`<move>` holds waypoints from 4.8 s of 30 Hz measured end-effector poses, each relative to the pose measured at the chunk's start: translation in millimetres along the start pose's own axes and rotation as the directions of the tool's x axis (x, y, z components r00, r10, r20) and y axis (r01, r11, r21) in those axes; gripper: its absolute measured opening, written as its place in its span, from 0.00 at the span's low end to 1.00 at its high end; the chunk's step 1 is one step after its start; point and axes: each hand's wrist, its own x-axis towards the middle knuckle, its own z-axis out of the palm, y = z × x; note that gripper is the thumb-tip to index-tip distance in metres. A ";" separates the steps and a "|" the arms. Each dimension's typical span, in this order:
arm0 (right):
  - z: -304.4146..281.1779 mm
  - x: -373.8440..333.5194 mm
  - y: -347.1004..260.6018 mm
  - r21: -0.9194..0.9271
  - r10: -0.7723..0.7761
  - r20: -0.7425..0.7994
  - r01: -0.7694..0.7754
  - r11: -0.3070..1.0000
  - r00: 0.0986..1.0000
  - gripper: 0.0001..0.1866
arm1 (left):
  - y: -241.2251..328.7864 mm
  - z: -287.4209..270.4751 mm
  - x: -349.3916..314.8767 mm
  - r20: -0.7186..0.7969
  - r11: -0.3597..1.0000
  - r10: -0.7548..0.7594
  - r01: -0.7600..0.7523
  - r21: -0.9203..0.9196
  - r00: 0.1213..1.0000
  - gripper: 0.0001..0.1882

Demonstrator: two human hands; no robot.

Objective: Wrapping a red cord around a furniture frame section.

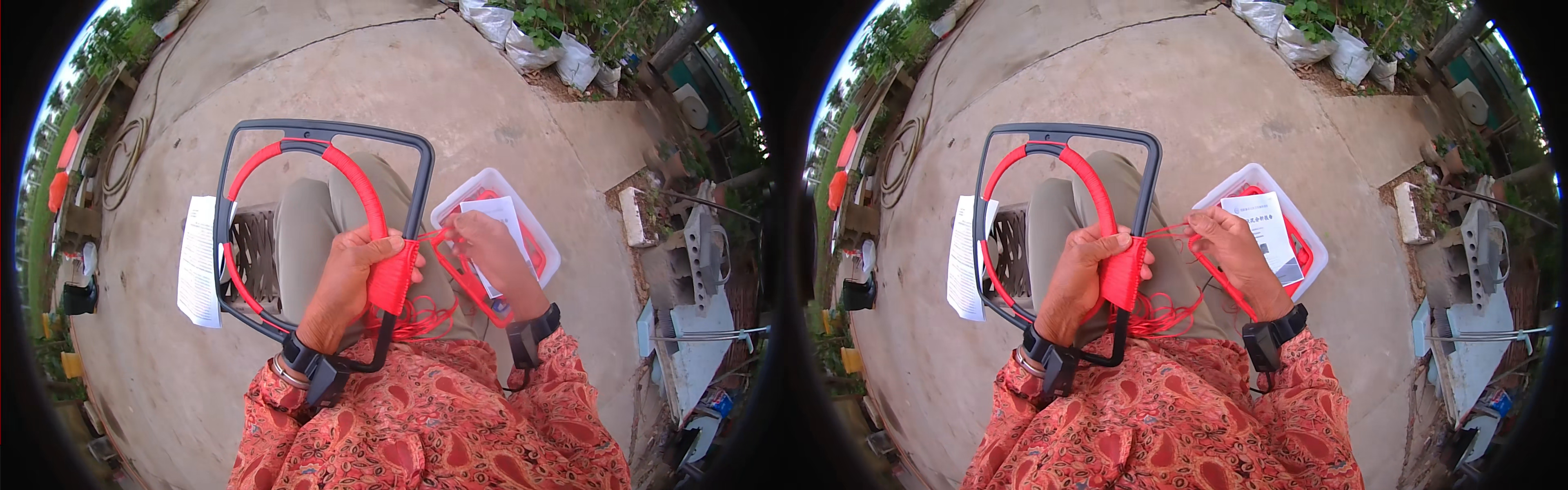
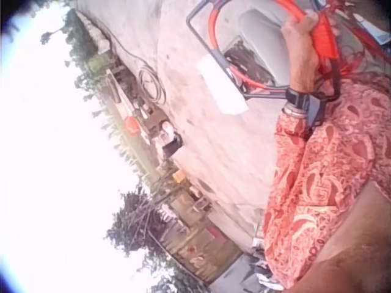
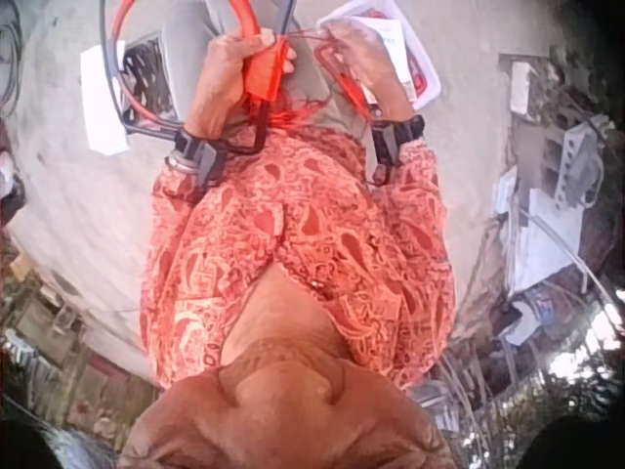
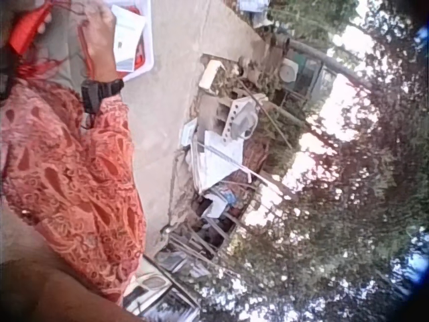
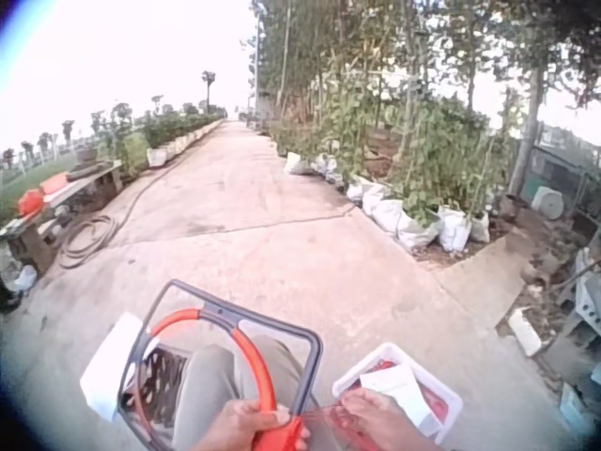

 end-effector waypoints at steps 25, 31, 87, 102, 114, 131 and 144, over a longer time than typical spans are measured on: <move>58.4 -19.9 -12.9 -0.519 -0.319 0.145 0.346 0.781 0.937 0.12 | -3.0 -6.7 -17.1 -0.068 0.985 0.099 -0.108 -0.138 0.993 0.08; 68.4 -2.1 -13.6 0.025 -0.436 0.153 0.438 0.899 0.887 0.13 | 0.8 -11.9 -15.1 -0.092 0.988 0.080 -0.091 -0.127 0.993 0.08; 78.1 -23.1 -33.9 -0.831 -0.305 0.380 0.467 0.302 0.873 0.07 | -2.1 -40.5 -19.2 -0.225 0.946 0.157 -0.212 -0.246 0.962 0.06; 85.6 8.2 67.6 -0.496 0.208 0.755 0.749 -0.439 0.622 0.11 | -2.2 -51.9 -41.4 -0.223 0.834 0.326 -0.391 -0.391 0.919 0.13; 53.5 -25.9 -22.5 -0.799 0.252 0.144 -0.038 0.601 0.957 0.10 | 4.2 -42.3 -52.6 -0.025 0.912 0.312 -0.307 -0.272 0.950 0.19; 38.1 -46.5 32.2 -0.955 -0.341 0.245 0.287 0.078 0.908 0.26 | 4.7 -22.8 -42.3 -0.011 0.970 0.212 -0.211 -0.123 0.977 0.22; 29.8 -58.9 6.5 -0.324 -0.044 -0.034 0.031 0.945 0.998 0.10 | -4.1 -29.5 -34.0 -0.008 0.947 0.101 -0.099 -0.307 0.995 0.17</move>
